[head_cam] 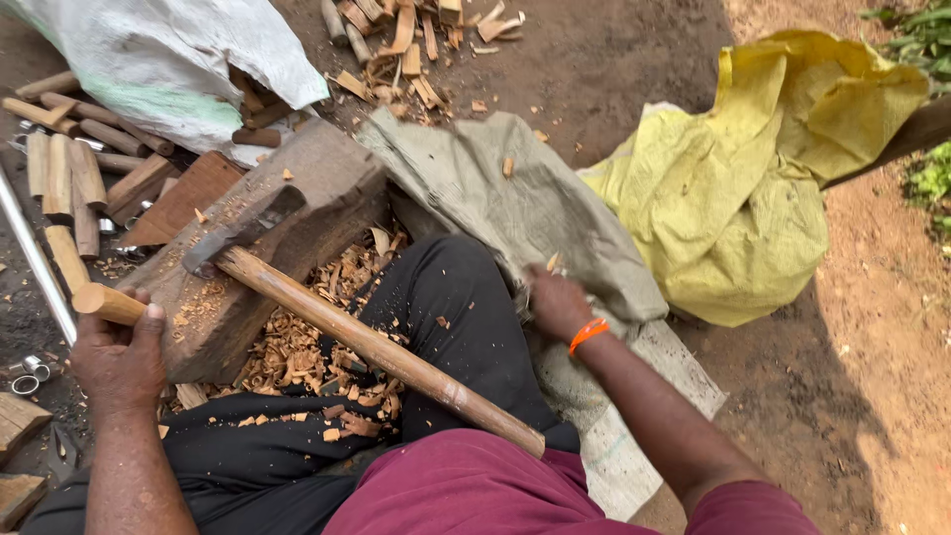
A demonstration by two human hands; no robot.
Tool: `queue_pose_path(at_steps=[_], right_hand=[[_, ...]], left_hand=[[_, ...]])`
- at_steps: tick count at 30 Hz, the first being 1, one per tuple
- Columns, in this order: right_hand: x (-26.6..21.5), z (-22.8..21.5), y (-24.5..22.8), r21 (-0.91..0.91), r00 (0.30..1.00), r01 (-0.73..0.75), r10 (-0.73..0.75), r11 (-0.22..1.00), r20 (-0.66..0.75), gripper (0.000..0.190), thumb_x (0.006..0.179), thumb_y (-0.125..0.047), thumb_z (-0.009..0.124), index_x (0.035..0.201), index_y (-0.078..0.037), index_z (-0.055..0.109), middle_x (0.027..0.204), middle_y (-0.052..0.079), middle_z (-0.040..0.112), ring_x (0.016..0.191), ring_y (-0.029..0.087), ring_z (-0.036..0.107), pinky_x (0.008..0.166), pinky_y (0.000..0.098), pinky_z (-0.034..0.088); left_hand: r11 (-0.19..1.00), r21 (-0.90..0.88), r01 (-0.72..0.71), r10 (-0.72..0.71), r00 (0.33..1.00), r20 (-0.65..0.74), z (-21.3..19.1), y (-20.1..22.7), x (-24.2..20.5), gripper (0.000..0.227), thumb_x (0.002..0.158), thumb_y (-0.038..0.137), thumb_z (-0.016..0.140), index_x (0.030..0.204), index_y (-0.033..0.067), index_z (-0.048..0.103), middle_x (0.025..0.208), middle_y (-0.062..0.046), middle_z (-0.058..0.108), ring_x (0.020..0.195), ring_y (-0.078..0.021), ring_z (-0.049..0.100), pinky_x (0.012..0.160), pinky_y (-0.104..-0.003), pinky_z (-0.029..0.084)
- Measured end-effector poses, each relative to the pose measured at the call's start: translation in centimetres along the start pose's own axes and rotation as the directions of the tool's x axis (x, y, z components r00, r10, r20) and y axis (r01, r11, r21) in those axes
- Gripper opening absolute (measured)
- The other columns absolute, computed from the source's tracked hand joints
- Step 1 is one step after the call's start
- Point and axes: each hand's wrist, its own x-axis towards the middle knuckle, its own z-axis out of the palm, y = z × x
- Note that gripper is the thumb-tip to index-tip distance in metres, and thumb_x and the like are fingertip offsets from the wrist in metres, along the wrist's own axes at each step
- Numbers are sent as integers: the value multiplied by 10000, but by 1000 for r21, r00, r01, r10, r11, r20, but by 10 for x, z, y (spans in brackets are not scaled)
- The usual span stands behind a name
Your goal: The person sits on the ground and uses a hammer and chisel to carve a small cylindrical wooden piece. They repeatedly strike the chisel to shape the wood, occasionally adjusting the piece and clearing wood shavings.
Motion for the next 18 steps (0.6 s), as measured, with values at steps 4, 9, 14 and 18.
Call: queue_pose_path(at_steps=[4,9,14,18], right_hand=[[8,77,-23,-412,991,-31,-27,911,-134,571,813,-330,651,1360,-167,670,1496,140,517,1138,361,638,682,508,537],[35,94,-16,-534,999,33,-11,845,43,301,883,-395,635,1096,-213,745,1170,88,664,1273,317,601,803,510,515],[50,37,-7,-104,975,-224,224,969,-15,239,802,-283,737,947,-93,749,1010,170,732,959,351,714,805,463,546],[39,-30,18,248,865,-227,312,942,-393,299,693,-103,768,968,-27,680,909,216,710,886,437,674,784,531,544]], left_hand=[[1000,16,9,-9,1000,-23,-1,-1,0,397,1009,22,705,1379,-23,567,1335,-152,666,1267,-220,655,1072,-335,559],[995,92,27,-24,999,-32,-3,2,-1,380,990,70,723,1341,-2,596,1281,-124,699,1204,-203,678,1032,-340,562],[985,151,83,-76,996,-48,-5,5,-1,402,979,115,727,1351,14,614,1277,-119,710,1189,-188,680,1019,-344,544],[989,123,83,-79,996,-40,-4,0,0,405,975,125,727,1349,17,616,1281,-115,714,1184,-185,683,1017,-340,546]])
